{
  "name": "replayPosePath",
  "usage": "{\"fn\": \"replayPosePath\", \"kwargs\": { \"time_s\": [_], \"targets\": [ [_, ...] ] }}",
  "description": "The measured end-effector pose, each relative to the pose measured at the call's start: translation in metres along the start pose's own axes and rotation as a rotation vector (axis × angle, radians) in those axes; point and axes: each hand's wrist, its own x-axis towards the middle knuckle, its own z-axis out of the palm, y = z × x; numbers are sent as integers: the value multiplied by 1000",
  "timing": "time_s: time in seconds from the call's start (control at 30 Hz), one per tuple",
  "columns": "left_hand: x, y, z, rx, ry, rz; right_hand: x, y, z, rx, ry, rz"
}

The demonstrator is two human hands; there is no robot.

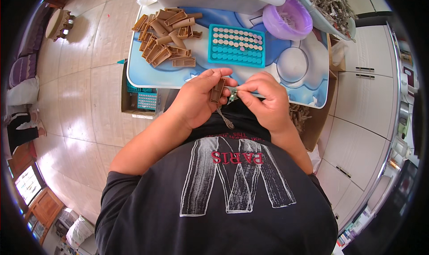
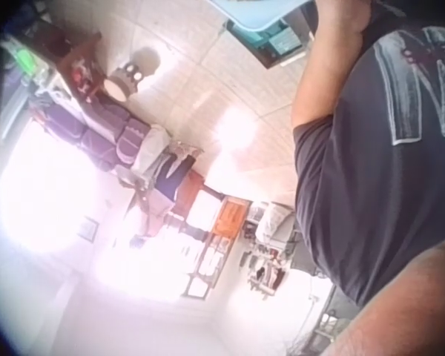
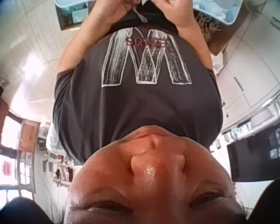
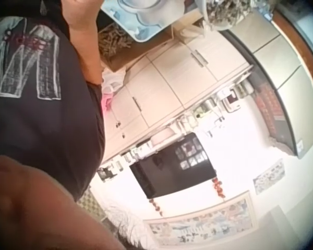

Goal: The person assembles small plastic components by hand, inserting small pieces into a larger plastic base using a blue template.

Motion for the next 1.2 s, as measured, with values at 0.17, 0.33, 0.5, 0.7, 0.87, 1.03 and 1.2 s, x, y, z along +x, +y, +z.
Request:
{"fn": "replayPosePath", "kwargs": {
  "time_s": [0.17, 0.33, 0.5, 0.7, 0.87, 1.03, 1.2],
  "targets": [
    [0, -1, 11, -159, 6, -63, 2, 0, 10, -14, 11, -14],
    [-1, -3, 14, -107, 0, -36, 6, 2, 13, -252, 39, -59],
    [-1, -6, 11, -44, -55, 18, 7, 5, 12, -348, 53, -126],
    [-3, -6, 8, -3, -93, 51, 9, 3, 11, -437, 51, -200],
    [-3, -6, 9, 27, -112, 62, 10, 5, 10, -474, 52, -230],
    [-5, -9, 14, 130, -58, 81, 11, 3, 9, -484, 20, -208],
    [-6, -8, 16, 191, -20, 99, 10, 2, 11, -435, 9, -158]
  ]
}}
